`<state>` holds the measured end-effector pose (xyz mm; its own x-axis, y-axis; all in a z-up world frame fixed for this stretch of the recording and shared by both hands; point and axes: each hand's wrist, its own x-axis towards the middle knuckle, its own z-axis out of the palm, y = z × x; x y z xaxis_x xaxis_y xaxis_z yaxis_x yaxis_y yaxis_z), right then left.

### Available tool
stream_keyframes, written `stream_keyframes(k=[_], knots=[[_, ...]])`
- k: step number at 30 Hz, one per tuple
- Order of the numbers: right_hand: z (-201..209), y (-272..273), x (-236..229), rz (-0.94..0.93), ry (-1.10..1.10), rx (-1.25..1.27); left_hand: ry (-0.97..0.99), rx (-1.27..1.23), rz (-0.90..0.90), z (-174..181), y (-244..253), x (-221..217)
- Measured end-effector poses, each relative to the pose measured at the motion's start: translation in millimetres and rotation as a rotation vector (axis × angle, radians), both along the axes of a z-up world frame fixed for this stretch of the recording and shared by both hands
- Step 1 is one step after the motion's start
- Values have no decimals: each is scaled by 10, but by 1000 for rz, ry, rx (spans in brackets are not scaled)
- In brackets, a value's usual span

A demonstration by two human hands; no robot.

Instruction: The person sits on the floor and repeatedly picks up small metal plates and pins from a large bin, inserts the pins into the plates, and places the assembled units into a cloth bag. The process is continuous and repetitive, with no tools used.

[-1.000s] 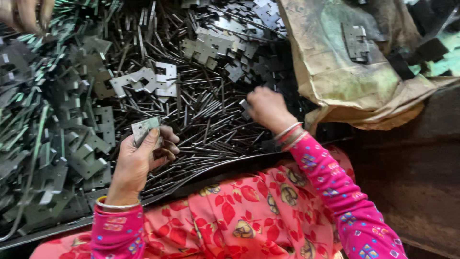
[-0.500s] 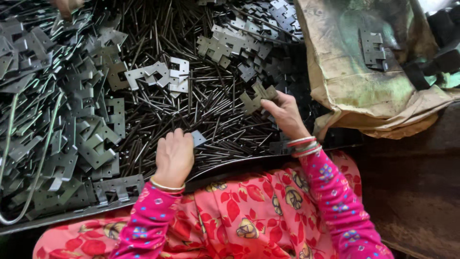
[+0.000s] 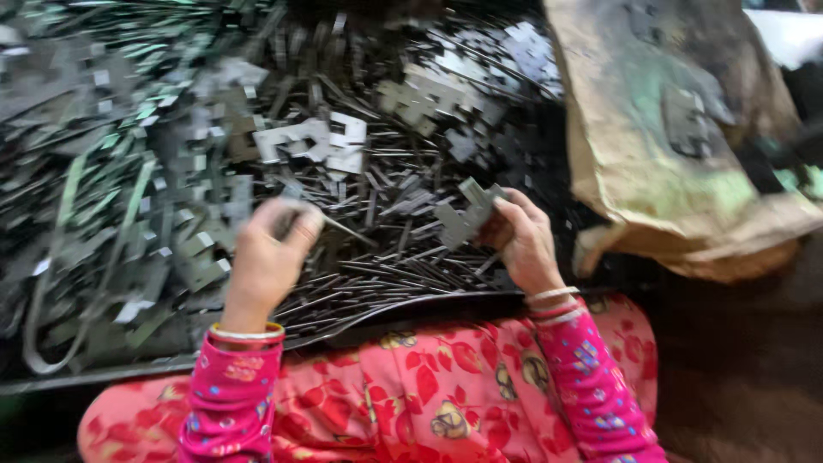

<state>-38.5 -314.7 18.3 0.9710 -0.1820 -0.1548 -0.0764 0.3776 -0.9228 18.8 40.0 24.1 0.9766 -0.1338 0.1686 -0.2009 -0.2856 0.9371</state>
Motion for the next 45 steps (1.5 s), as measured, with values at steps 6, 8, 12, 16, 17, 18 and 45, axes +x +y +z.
stream_keyframes(k=[6,8,12,16,17,18,45], knots=[[307,383,221,130,21,-188,417,-1193,232,-254,354,254],[424,574,408,223,-12,-240,599,-1342,272,-439,282,324],[660,1046,835,294,-176,-602,432,-1160,215,-727,116,379],[989,1578,1323,361,-393,-1019,402,-1137,122,-832,-52,362],[1067,1722,1454,380,-488,-1071,431,-1137,124,-843,-87,354],[1144,1871,1593,397,-585,-1121,460,-1137,126,-849,-120,348],[1080,6261,3144,854,-610,-358,401,-708,-121,-665,-80,373]])
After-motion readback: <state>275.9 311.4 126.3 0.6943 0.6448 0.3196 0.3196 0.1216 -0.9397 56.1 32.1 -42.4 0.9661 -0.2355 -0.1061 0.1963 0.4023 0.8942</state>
